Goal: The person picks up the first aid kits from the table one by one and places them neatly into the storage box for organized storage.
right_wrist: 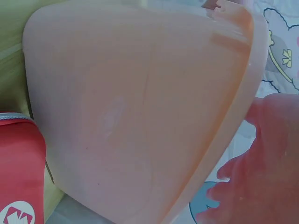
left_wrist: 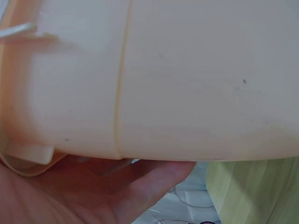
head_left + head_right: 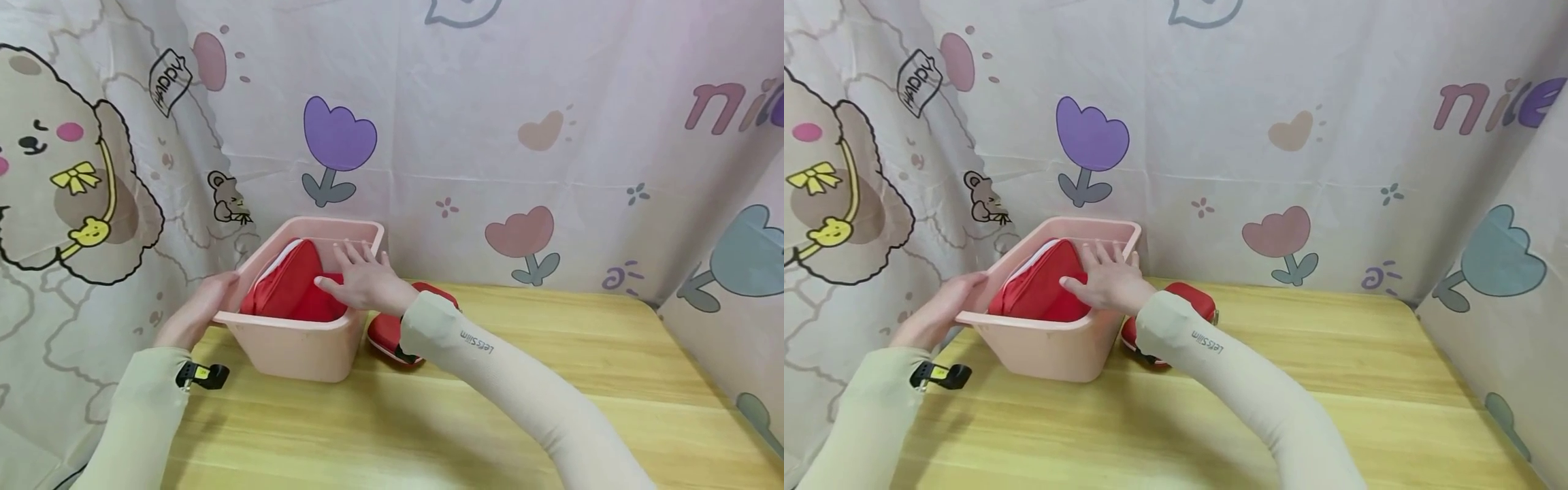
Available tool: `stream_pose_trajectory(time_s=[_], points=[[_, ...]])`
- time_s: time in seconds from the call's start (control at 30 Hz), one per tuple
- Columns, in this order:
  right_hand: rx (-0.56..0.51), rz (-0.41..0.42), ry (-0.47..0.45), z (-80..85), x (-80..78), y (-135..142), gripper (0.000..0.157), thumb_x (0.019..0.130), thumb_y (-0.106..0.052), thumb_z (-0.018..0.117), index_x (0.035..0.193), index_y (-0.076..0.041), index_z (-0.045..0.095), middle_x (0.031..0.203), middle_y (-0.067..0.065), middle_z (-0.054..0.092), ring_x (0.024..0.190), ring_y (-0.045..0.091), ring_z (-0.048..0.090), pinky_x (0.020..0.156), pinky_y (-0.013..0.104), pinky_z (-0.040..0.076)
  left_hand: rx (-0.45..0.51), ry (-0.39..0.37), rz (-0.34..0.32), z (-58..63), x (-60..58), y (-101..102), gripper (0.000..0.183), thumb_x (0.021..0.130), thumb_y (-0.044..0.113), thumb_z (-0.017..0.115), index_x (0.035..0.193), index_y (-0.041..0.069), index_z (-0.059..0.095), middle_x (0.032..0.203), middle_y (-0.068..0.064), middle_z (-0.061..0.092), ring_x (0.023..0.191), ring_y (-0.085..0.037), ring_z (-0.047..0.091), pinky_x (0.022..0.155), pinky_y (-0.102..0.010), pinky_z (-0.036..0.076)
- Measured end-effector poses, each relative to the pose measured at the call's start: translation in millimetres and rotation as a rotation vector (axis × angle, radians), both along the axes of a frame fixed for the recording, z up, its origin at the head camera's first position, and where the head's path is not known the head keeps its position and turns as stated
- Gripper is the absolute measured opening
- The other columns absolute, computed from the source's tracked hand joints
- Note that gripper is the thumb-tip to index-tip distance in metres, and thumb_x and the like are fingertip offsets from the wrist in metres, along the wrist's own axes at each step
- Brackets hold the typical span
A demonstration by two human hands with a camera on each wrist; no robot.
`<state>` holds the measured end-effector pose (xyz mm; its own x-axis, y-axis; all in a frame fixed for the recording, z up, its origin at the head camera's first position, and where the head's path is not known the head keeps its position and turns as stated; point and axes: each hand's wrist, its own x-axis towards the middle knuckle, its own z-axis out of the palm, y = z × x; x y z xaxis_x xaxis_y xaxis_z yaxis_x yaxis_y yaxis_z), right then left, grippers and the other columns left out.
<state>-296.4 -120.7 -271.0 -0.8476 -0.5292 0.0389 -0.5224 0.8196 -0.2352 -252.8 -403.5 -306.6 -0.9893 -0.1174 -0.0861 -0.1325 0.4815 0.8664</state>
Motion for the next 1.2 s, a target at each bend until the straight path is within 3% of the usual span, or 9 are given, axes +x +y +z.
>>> stream_pose_trajectory(time_s=[0.13,0.3,0.5,0.67,0.97,1.2], points=[[-0.004,-0.017,-0.004,0.5,1.3,7,0.082,0.096,-0.06,0.044,0.159,-0.023,0.008,0.164,0.002,0.006,0.149,0.03,0.003,0.114,0.058,0.004,0.001,-0.003,-0.006,1.6,-1.2,-2,0.066,0.104,0.041,0.02,0.143,-0.011,0.03,0.125,-0.024,0.045,0.099,-0.019,0.049,0.084,-0.032,0.04],[-0.023,-0.032,-0.002,1.1,2.6,17,0.082,0.096,-0.06,0.044,0.159,-0.024,0.009,0.164,0.001,0.005,0.149,0.031,0.002,0.114,0.058,0.004,0.004,-0.009,-0.011,3.4,-3.2,-2,0.067,0.104,0.041,0.02,0.144,-0.011,0.028,0.127,-0.025,0.042,0.105,-0.025,0.046,0.084,-0.034,0.04],[-0.024,-0.043,0.007,1.8,1.7,29,0.08,0.096,-0.061,0.042,0.159,-0.023,0.009,0.164,0.001,0.004,0.149,0.031,0.0,0.114,0.058,0.005,-0.007,-0.007,-0.02,6.6,-4.9,-3,0.067,0.104,0.042,0.019,0.145,-0.011,0.028,0.128,-0.025,0.043,0.102,-0.022,0.048,0.081,-0.031,0.043],[-0.065,-0.046,0.017,1.7,0.5,41,0.078,0.098,-0.06,0.038,0.159,-0.02,0.01,0.164,0.002,0.005,0.148,0.033,0.001,0.113,0.059,0.005,0.008,0.002,-0.028,8.3,-4.6,-2,0.068,0.104,0.042,0.018,0.146,-0.011,0.025,0.131,-0.026,0.039,0.11,-0.028,0.044,0.086,-0.034,0.04],[-0.125,-0.068,0.007,-10.9,0.4,59,0.077,0.098,-0.062,0.035,0.159,-0.022,0.012,0.164,0.003,0.005,0.148,0.035,0.0,0.114,0.058,0.004,0.011,-0.025,-0.042,3.5,-0.2,-3,0.069,0.104,0.043,0.016,0.15,-0.01,0.018,0.137,-0.029,0.035,0.119,-0.037,0.039,0.096,-0.048,0.036],[-0.119,-0.098,-0.029,-26.0,-2.5,67,0.078,0.098,-0.064,0.032,0.159,-0.021,0.011,0.164,0.003,0.002,0.148,0.034,-0.003,0.114,0.056,0.001,0.033,-0.038,-0.048,-0.5,-0.4,-6,0.07,0.104,0.043,0.017,0.15,-0.009,0.018,0.136,-0.027,0.035,0.117,-0.034,0.039,0.094,-0.044,0.035]])
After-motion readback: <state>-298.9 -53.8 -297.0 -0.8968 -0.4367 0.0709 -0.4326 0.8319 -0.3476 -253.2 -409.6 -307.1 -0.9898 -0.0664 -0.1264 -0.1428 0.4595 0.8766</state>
